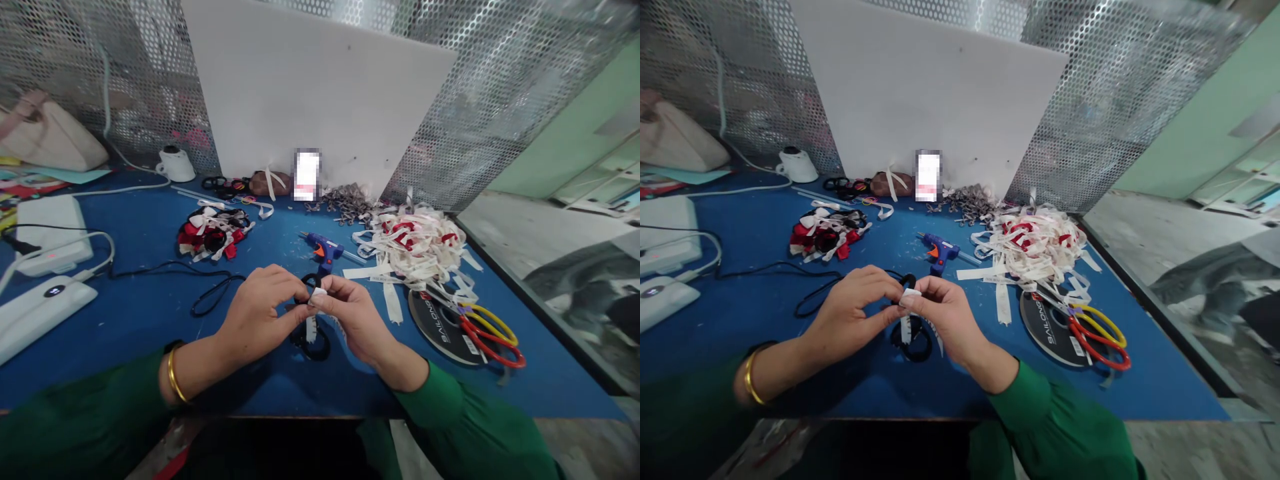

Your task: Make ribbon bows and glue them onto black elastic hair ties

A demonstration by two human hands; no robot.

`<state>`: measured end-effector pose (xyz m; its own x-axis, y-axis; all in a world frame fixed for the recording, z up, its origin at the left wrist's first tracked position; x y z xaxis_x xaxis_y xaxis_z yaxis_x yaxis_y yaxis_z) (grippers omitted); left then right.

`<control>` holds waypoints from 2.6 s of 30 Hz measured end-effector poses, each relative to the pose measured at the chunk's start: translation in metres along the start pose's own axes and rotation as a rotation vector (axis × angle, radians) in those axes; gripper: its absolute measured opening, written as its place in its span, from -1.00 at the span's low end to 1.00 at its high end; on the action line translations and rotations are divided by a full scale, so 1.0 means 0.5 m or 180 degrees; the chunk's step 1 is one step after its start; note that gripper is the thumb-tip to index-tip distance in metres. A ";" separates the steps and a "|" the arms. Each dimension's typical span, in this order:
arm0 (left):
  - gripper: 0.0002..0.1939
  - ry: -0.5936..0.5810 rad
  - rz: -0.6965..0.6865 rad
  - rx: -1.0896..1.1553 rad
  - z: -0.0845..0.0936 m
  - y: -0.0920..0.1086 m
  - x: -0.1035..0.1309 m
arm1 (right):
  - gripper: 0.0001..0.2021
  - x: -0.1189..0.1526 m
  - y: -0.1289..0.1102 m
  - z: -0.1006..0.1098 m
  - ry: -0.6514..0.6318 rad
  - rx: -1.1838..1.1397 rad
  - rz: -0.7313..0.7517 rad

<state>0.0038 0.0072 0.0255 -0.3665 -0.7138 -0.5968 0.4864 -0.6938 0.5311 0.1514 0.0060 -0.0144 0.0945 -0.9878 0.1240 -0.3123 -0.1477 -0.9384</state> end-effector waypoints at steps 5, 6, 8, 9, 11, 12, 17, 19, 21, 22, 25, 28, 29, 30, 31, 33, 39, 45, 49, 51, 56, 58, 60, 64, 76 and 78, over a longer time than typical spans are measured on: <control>-0.89 0.0115 0.0099 0.0320 0.005 -0.002 -0.004 | -0.74 0.000 -0.003 0.002 -0.0112 0.0033 0.0115; -0.90 0.0154 0.0124 0.0379 0.008 -0.002 -0.006 | -0.75 0.000 -0.003 0.004 -0.0111 0.0028 0.0143; -0.91 0.0224 0.0177 0.0467 0.013 -0.002 -0.008 | -0.72 -0.002 -0.002 0.009 -0.0091 0.0003 0.0152; -0.91 0.0257 0.0223 0.0496 0.015 -0.003 -0.009 | -0.70 -0.003 -0.002 0.012 -0.0067 -0.0023 0.0137; -0.91 0.0317 0.0367 0.0541 0.019 -0.009 -0.009 | -0.66 -0.007 -0.001 0.017 -0.0002 -0.0068 0.0116; -0.90 0.0337 0.0461 0.0563 0.020 -0.013 -0.009 | -0.65 -0.010 -0.001 0.020 0.0034 -0.0069 0.0128; -0.85 0.0302 0.0999 0.0809 0.016 -0.045 -0.016 | -0.62 -0.030 -0.004 0.037 0.0255 -0.0013 0.0256; -0.80 0.0387 0.1275 0.1000 0.016 -0.057 -0.025 | -0.62 -0.039 -0.003 0.046 0.0369 0.0001 0.0350; -0.75 0.0471 0.1579 0.1287 0.016 -0.064 -0.039 | -0.61 -0.048 -0.005 0.055 0.0475 0.0091 0.0487; -0.73 0.0491 0.1707 0.1467 0.017 -0.064 -0.049 | -0.60 -0.054 -0.008 0.058 0.0520 0.0154 0.0555; -0.70 0.0510 0.1886 0.1956 0.022 -0.055 -0.093 | -0.58 -0.077 -0.040 0.057 0.0636 0.0225 0.0777; -0.70 0.0528 0.1907 0.2240 0.033 -0.045 -0.147 | -0.59 -0.106 -0.111 0.037 0.0689 0.0121 0.1113; -0.70 0.0580 0.1897 0.2322 0.037 -0.044 -0.164 | -0.59 -0.115 -0.138 0.027 0.0686 0.0080 0.1224; -0.70 0.0646 0.1876 0.2378 0.042 -0.044 -0.178 | -0.59 -0.123 -0.165 0.019 0.0713 0.0004 0.1329; -0.70 0.0732 0.1846 0.2410 0.047 -0.046 -0.189 | -0.60 -0.131 -0.189 0.012 0.0743 -0.0070 0.1407; -0.70 0.0831 0.1817 0.2411 0.054 -0.054 -0.202 | -0.56 -0.142 -0.222 -0.001 0.0707 -0.0150 0.1430; -0.66 0.0580 0.1962 0.2309 0.048 -0.090 -0.201 | -0.52 -0.147 -0.229 -0.015 0.0232 0.0850 0.1422; -0.74 0.0562 0.1741 0.2025 0.041 -0.108 -0.207 | -0.72 -0.149 -0.201 -0.023 -0.0125 0.1596 0.1285; -0.77 0.0556 0.1647 0.1950 0.040 -0.108 -0.204 | -0.75 -0.154 -0.200 -0.022 -0.0034 0.1748 0.1457; -0.77 0.0587 0.1627 0.1912 0.042 -0.105 -0.204 | -0.75 -0.155 -0.199 -0.022 -0.0042 0.1700 0.1463; -0.79 0.0625 0.1679 0.1833 0.044 -0.100 -0.204 | -0.77 -0.150 -0.202 -0.026 -0.0160 0.1732 0.1534; -0.79 0.0631 0.1681 0.1807 0.045 -0.098 -0.205 | -0.79 -0.145 -0.208 -0.025 -0.0068 0.1766 0.1636; -0.79 0.0651 0.1633 0.1793 0.047 -0.095 -0.206 | -0.80 -0.142 -0.215 -0.023 0.0035 0.1800 0.1718; -0.76 0.0653 0.1558 0.1766 0.050 -0.090 -0.207 | -0.77 -0.139 -0.224 -0.021 0.0045 0.1953 0.1722; -0.77 0.0588 0.1576 0.1753 0.053 -0.086 -0.202 | -0.77 -0.136 -0.228 -0.022 -0.0033 0.2051 0.1695; -0.77 0.0572 0.1556 0.1740 0.053 -0.085 -0.202 | -0.78 -0.136 -0.228 -0.022 -0.0028 0.2048 0.1689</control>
<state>-0.0005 0.1063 0.0793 -0.0521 -0.9584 -0.2806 0.0803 -0.2840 0.9554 0.1703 0.0895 0.0875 0.0952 -0.9173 -0.3866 0.2833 0.3973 -0.8729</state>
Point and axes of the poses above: each hand's wrist, its own x-axis away from the middle knuckle, its own z-axis out of the back of the hand, y = z × x, the point moved 5 cm from there along -x, towards the middle knuckle, and after that the axes turned 7 degrees about y, right-handed, at the moved point
